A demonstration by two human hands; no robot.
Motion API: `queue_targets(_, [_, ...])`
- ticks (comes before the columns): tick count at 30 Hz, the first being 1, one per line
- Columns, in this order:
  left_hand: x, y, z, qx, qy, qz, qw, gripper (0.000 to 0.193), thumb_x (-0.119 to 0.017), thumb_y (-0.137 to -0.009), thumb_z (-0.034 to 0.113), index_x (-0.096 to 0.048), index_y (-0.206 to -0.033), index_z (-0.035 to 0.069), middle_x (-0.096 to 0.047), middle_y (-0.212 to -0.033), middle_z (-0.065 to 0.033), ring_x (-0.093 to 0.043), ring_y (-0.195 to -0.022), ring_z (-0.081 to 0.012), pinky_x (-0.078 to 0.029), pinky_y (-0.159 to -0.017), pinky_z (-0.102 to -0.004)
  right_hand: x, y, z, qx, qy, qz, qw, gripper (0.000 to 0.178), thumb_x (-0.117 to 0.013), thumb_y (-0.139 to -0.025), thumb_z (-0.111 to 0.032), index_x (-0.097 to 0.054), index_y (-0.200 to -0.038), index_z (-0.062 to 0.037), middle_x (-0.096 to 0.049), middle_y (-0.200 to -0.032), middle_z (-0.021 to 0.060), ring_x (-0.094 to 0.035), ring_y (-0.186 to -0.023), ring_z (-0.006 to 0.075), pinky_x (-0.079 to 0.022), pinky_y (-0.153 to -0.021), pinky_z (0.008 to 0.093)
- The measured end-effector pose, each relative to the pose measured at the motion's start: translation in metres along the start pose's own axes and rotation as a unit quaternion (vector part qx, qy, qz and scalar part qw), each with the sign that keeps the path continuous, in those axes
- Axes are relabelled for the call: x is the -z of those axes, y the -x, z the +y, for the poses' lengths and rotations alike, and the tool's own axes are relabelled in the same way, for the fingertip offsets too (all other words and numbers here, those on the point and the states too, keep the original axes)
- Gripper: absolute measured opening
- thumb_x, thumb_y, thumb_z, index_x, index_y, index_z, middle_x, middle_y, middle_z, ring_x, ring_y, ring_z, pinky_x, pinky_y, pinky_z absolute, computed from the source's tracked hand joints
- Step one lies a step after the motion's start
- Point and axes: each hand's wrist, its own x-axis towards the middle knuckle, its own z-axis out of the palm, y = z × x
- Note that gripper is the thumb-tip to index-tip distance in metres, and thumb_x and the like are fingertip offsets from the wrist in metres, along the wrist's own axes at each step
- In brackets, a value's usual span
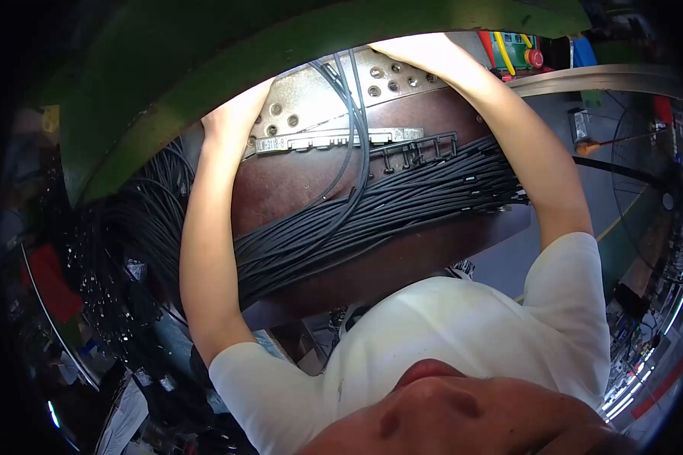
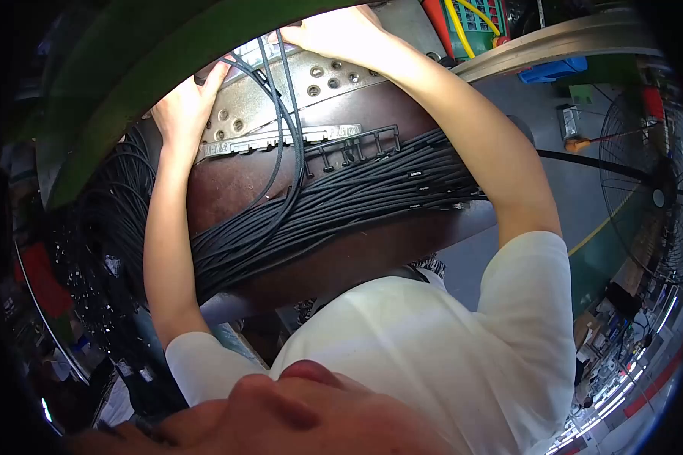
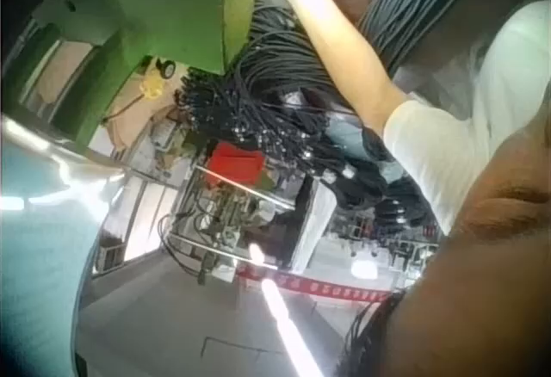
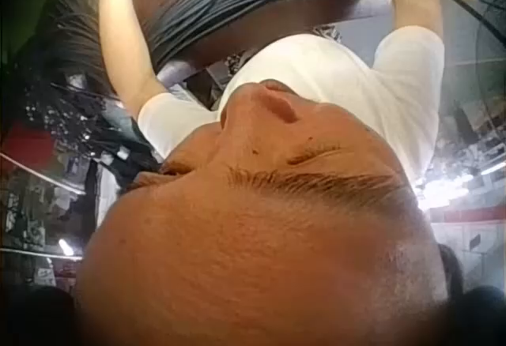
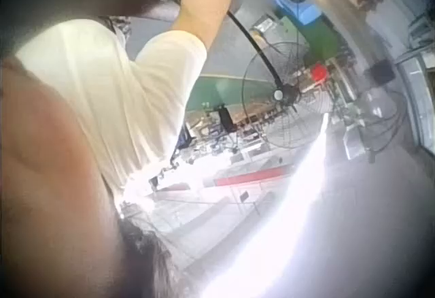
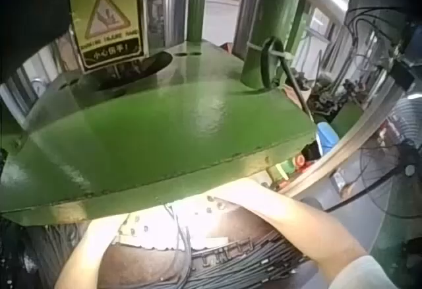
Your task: The recorder is assembling and testing cable harnesses using an industrial jig and wire cutters.
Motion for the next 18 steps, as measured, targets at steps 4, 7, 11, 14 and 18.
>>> queue_targets(4, [-0.001, 0.002, -0.003, -0.004, -0.018, -0.001, 1.000, 0.045, -0.073, -0.073, 0.047, -0.070, -0.087, 0.004, -0.066, -0.079, -0.0121, -0.063, -0.066, -0.0315, -0.051, -0.060, -0.0383, 0.001, 0.001, 0.007, 0.017, 0.069, 0.001, 0.997, 0.030, -0.064, -0.084, -0.025, -0.065, -0.105, -0.0040, -0.066, -0.096, 0.0121, -0.063, -0.087, 0.0224, -0.051, -0.075, 0.0328])
queue_targets(7, [-0.002, 0.005, -0.006, -0.001, 0.007, 0.019, 1.000, 0.045, -0.074, -0.072, 0.046, -0.070, -0.084, 0.004, -0.067, -0.073, -0.0118, -0.063, -0.061, -0.0304, -0.050, -0.056, -0.0378, -0.001, -0.005, 0.013, 0.031, 0.116, 0.002, 0.993, 0.030, -0.064, -0.084, -0.026, -0.065, -0.105, -0.0042, -0.066, -0.096, 0.0125, -0.063, -0.087, 0.0232, -0.052, -0.075, 0.0333])
queue_targets(11, [-0.002, 0.005, -0.004, -0.002, 0.000, 0.027, 1.000, 0.043, -0.074, -0.072, 0.045, -0.070, -0.082, 0.004, -0.067, -0.072, -0.0120, -0.063, -0.060, -0.0302, -0.050, -0.055, -0.0376, -0.001, -0.006, 0.027, 0.049, 0.175, 0.008, 0.983, 0.031, -0.064, -0.084, -0.026, -0.065, -0.106, -0.0044, -0.067, -0.097, 0.0131, -0.063, -0.088, 0.0243, -0.052, -0.076, 0.0340])
queue_targets(14, [-0.007, 0.008, -0.005, 0.017, 0.015, 0.018, 1.000, 0.042, -0.074, -0.072, 0.044, -0.070, -0.082, 0.004, -0.067, -0.071, -0.0118, -0.063, -0.060, -0.0298, -0.051, -0.055, -0.0371, -0.005, -0.004, 0.034, 0.059, 0.219, 0.016, 0.974, 0.031, -0.064, -0.084, -0.026, -0.065, -0.106, -0.0045, -0.067, -0.098, 0.0135, -0.064, -0.089, 0.0252, -0.052, -0.077, 0.0346])
queue_targets(18, [-0.010, 0.013, -0.013, 0.001, 0.025, 0.029, 0.999, 0.038, -0.074, -0.073, 0.041, -0.071, -0.083, 0.004, -0.067, -0.072, -0.0117, -0.063, -0.060, -0.0292, -0.051, -0.056, -0.0370, -0.011, -0.005, 0.014, 0.057, 0.224, 0.030, 0.973, 0.031, -0.064, -0.084, -0.026, -0.064, -0.106, -0.0048, -0.067, -0.096, 0.0130, -0.064, -0.088, 0.0251, -0.052, -0.076, 0.0345])
